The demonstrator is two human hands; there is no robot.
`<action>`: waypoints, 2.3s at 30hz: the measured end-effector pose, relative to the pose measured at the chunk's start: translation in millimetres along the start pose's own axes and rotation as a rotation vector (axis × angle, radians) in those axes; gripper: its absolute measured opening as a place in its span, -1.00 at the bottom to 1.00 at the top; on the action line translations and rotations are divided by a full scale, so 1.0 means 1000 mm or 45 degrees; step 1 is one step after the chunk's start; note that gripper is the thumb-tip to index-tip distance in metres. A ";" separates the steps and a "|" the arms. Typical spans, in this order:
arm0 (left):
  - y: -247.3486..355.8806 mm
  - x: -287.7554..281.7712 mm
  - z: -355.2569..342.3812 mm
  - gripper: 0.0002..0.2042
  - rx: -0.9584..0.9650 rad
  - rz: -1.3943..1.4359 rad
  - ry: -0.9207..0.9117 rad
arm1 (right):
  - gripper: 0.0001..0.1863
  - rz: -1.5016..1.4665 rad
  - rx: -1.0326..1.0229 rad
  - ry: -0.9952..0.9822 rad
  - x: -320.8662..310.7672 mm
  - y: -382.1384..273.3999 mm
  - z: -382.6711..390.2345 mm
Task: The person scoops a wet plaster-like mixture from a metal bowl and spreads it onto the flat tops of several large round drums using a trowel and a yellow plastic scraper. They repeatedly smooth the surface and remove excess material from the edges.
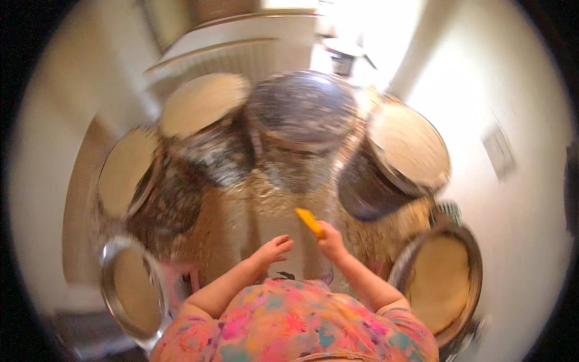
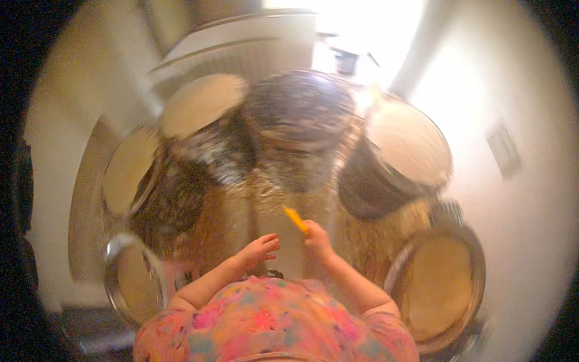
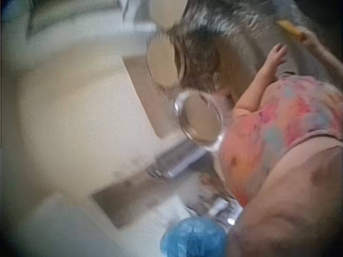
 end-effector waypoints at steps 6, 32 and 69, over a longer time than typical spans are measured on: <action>-0.002 -0.158 0.078 -0.60 0.520 0.651 0.434 | -0.60 0.280 -0.926 -0.385 0.212 -0.197 -0.008; -0.196 -0.359 0.278 -0.68 1.398 2.439 1.292 | -0.62 0.016 1.286 -2.504 0.657 -0.234 0.005; -0.199 -0.299 0.436 -0.61 -0.658 -0.291 1.438 | -0.86 0.694 -0.660 -2.053 0.561 -0.279 -0.053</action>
Point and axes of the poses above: each hand's wrist, its own z-axis away from the middle knuckle, its own x-axis out of the palm, y = z × x, the point moved 6 cm from there along -z, towards the middle knuckle, and after that the axes turned 7 degrees about z, right-handed, at the moved point
